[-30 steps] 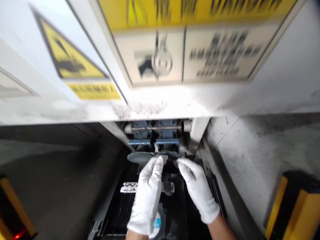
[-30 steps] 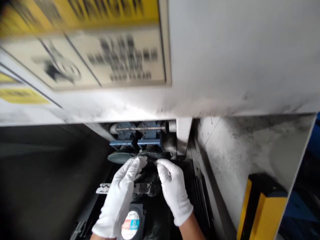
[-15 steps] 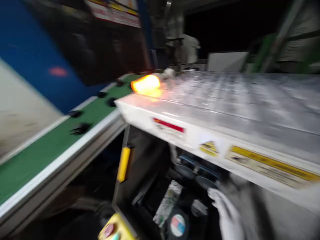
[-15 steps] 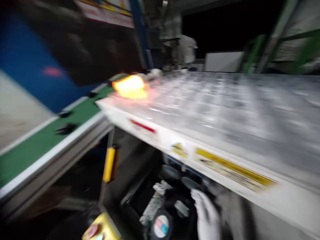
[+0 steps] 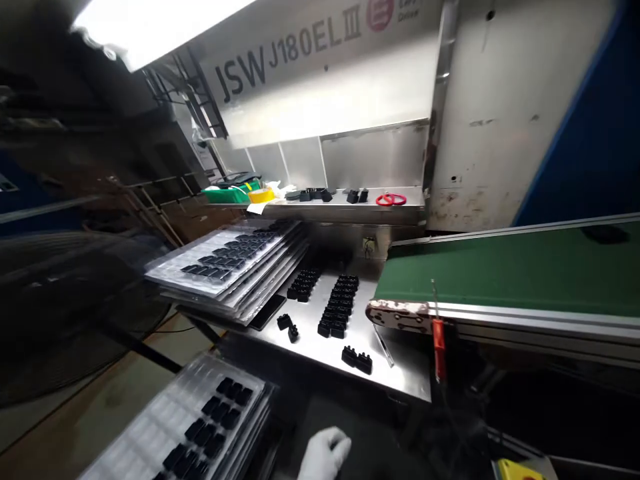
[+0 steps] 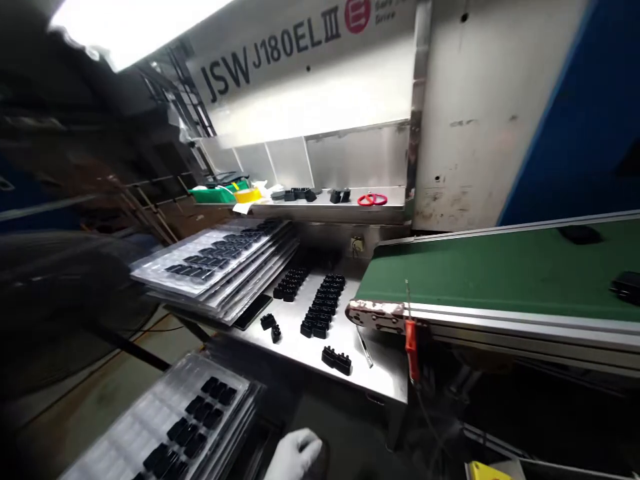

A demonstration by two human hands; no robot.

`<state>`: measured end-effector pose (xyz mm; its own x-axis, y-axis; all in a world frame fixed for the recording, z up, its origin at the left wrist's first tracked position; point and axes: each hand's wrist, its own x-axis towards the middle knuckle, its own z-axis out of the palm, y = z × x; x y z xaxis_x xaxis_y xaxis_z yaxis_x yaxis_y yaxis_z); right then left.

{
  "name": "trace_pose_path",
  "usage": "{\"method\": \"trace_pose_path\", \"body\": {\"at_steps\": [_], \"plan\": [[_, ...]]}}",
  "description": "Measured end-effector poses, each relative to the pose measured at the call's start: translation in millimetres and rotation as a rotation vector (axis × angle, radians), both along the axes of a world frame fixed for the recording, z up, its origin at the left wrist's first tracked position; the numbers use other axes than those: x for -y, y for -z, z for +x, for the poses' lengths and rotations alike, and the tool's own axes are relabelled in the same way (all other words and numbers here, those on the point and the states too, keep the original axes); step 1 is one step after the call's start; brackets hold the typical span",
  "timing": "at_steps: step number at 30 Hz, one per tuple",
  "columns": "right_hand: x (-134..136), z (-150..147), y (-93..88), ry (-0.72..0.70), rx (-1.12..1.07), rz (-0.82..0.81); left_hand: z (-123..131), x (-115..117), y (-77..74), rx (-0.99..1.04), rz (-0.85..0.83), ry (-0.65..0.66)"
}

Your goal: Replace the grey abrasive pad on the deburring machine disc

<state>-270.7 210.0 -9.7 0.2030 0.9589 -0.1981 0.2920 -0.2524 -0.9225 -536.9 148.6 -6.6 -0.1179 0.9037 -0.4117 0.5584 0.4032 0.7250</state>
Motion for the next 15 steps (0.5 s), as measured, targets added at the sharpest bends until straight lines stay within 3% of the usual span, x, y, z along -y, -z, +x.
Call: {"method": "trace_pose_path", "body": {"at_steps": [4, 7, 9, 11, 15], "plan": [[-5.3, -69.6, 30.2, -0.024, 0.123, 0.030, -66.0, -92.2, 15.0, -0.022, 0.149, 0.030], [-40.8, -115.8, 27.1, -0.016, 0.230, 0.105, -91.1, -144.2, 11.6, -0.049, 0.244, 0.122], [-66.9, -139.2, 15.0, -0.001, 0.317, 0.169, -102.1, -163.8, 6.2, -0.071, 0.318, 0.149], [-84.2, -162.7, 2.5, -0.036, 0.343, 0.163, -121.4, -174.4, 0.4, -0.139, 0.378, 0.075], [-85.7, -225.1, -5.9, -0.244, 0.279, 0.063, -202.9, -189.6, -8.4, -0.358, 0.415, -0.187]]}}
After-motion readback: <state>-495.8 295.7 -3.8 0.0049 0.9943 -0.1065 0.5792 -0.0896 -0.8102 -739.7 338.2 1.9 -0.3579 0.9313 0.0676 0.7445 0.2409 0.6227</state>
